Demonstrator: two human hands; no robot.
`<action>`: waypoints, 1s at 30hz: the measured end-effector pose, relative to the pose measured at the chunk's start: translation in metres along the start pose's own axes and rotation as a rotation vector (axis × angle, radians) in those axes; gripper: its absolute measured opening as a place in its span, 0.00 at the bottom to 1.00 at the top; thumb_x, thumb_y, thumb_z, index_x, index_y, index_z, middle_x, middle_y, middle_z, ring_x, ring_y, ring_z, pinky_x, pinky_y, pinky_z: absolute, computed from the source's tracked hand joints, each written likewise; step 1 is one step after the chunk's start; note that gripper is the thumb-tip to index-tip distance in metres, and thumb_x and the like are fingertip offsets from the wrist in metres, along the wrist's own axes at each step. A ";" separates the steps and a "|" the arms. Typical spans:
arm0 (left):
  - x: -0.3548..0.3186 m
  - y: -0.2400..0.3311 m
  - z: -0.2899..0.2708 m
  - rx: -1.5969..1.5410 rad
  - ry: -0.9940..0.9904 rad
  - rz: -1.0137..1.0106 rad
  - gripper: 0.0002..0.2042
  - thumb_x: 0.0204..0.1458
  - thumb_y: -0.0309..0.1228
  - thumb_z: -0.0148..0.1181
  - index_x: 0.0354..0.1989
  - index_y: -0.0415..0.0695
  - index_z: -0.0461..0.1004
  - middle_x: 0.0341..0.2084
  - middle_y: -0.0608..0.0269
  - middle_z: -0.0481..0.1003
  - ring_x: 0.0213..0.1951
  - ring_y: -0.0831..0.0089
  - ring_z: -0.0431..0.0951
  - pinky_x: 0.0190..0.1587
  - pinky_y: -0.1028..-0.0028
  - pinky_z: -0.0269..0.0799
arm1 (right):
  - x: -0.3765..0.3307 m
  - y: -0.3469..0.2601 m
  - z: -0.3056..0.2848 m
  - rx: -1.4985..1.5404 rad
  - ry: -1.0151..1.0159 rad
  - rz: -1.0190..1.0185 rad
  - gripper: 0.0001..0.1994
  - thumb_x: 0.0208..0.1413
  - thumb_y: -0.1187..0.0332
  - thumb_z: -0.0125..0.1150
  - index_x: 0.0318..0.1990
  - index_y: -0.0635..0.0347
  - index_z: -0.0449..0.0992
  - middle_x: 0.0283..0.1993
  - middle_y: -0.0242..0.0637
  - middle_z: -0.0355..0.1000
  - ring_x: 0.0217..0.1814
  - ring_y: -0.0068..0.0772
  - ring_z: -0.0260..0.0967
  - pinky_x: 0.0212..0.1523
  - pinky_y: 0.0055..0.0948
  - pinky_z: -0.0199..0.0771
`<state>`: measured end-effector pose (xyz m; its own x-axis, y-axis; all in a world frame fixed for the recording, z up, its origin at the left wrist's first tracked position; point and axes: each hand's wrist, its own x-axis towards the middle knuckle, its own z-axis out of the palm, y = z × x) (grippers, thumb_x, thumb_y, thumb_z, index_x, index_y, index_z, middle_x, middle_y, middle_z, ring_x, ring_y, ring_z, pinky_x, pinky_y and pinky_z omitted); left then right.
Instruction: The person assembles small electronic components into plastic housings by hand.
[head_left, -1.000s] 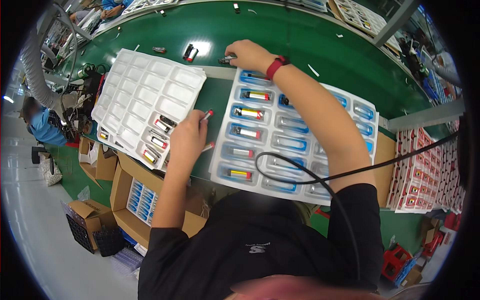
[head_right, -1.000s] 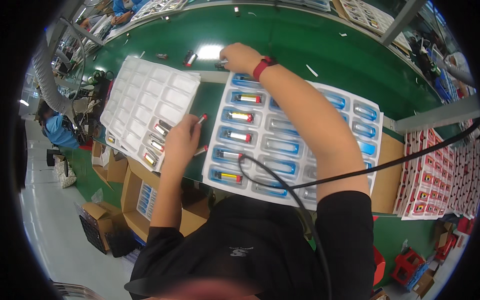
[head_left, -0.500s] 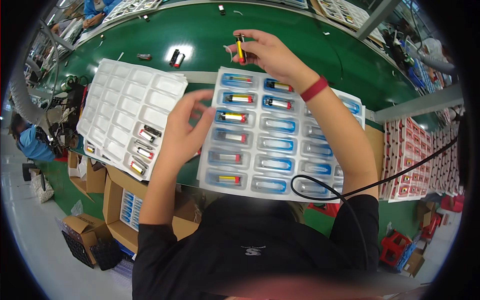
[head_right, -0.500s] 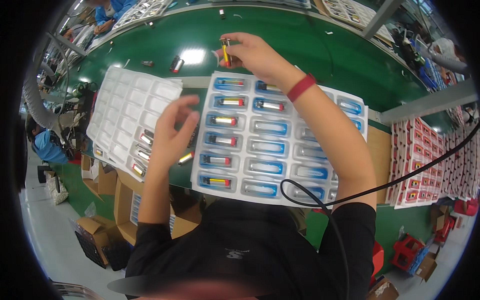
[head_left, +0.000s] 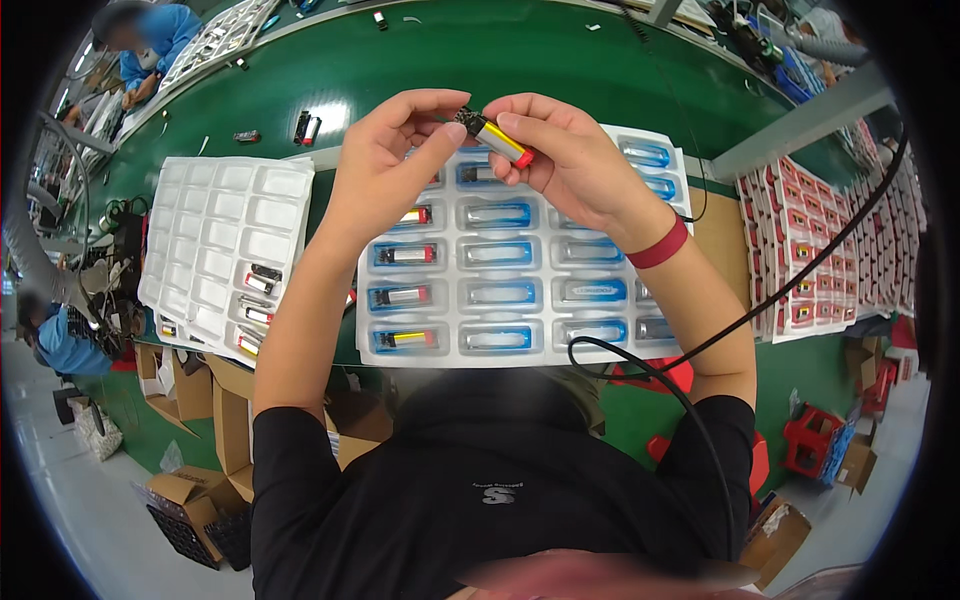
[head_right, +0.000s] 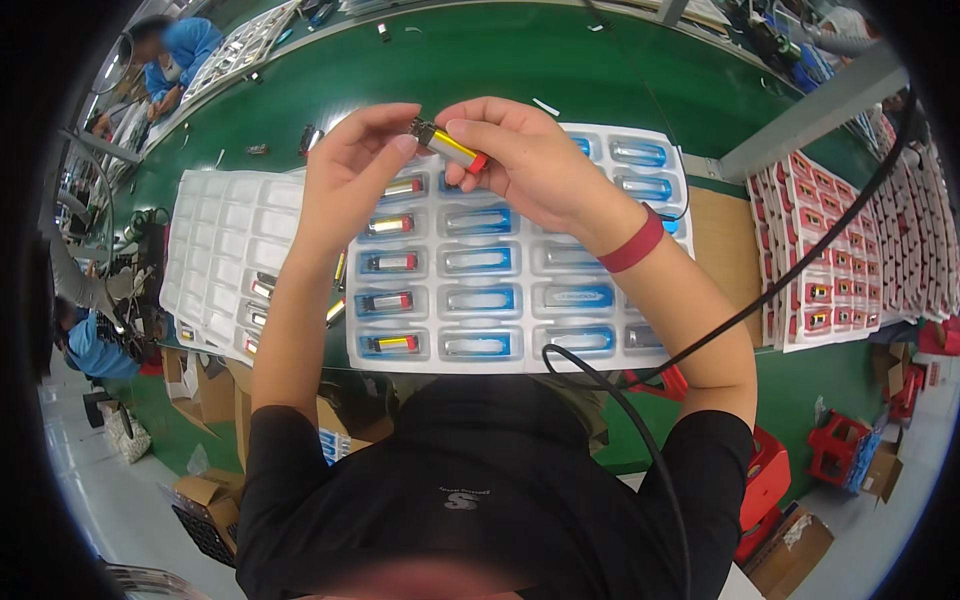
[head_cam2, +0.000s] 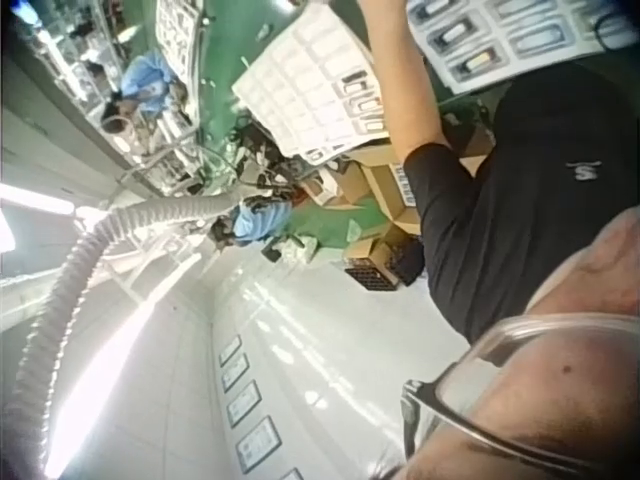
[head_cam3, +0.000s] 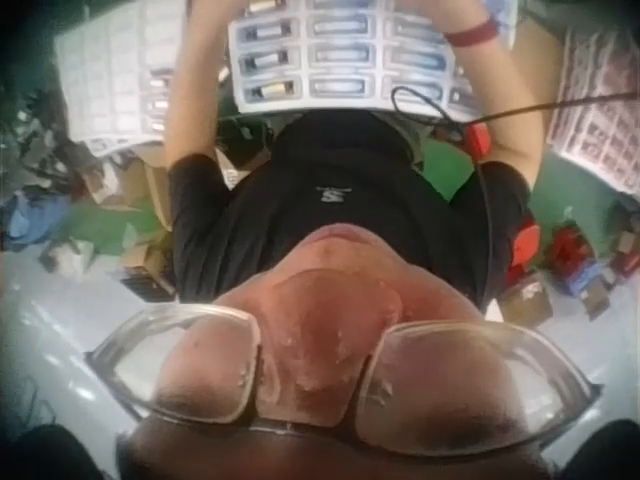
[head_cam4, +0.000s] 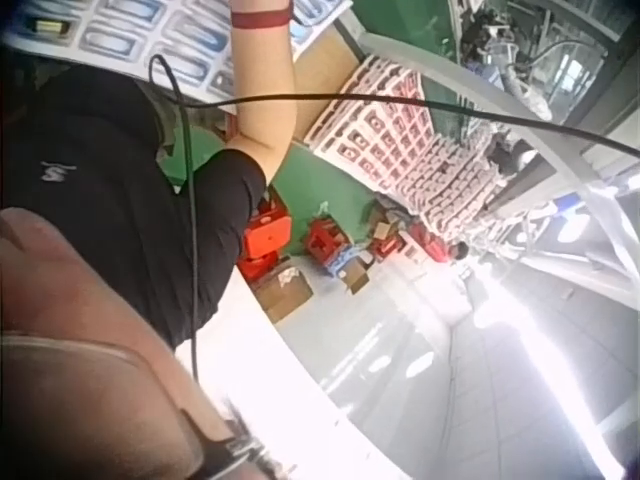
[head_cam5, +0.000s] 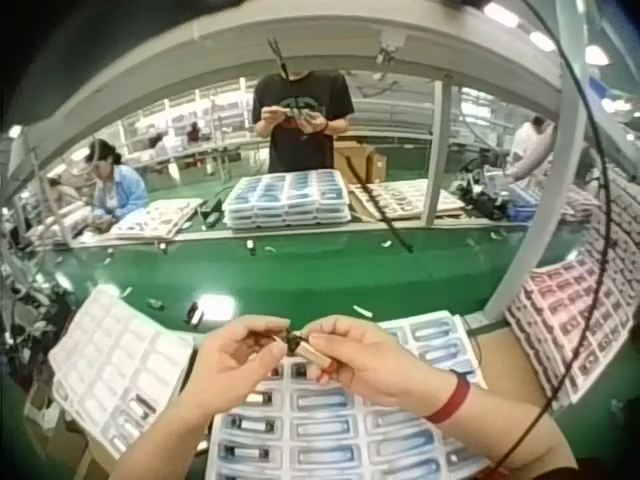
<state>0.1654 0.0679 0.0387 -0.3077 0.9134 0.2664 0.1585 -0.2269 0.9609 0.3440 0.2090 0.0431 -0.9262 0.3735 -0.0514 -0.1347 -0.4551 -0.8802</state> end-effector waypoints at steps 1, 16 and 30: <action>0.000 -0.001 0.005 0.074 0.002 0.112 0.17 0.60 0.25 0.64 0.58 0.39 0.77 0.48 0.61 0.79 0.46 0.78 0.76 0.46 0.76 0.74 | -0.004 0.000 -0.004 0.004 0.006 -0.001 0.15 0.69 0.70 0.55 0.60 0.64 0.73 0.43 0.35 0.74 0.39 0.25 0.72 0.40 0.25 0.74; -0.002 -0.033 0.036 0.854 -0.589 0.131 0.14 0.56 0.29 0.62 0.51 0.41 0.78 0.46 0.53 0.76 0.46 0.55 0.79 0.48 0.63 0.78 | -0.058 0.005 -0.051 -0.161 0.290 -0.222 0.12 0.65 0.76 0.61 0.54 0.68 0.77 0.47 0.40 0.79 0.48 0.29 0.79 0.53 0.27 0.79; -0.026 -0.023 0.020 -0.308 -0.020 -0.229 0.18 0.60 0.17 0.57 0.58 0.38 0.65 0.54 0.56 0.74 0.50 0.71 0.78 0.59 0.70 0.74 | -0.054 0.011 -0.010 -0.296 0.253 -0.252 0.12 0.62 0.76 0.65 0.52 0.67 0.78 0.46 0.37 0.80 0.47 0.26 0.79 0.51 0.24 0.78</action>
<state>0.1890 0.0562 0.0077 -0.2831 0.9581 0.0436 -0.2026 -0.1042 0.9737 0.3958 0.1921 0.0313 -0.7578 0.6448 0.1000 -0.2039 -0.0883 -0.9750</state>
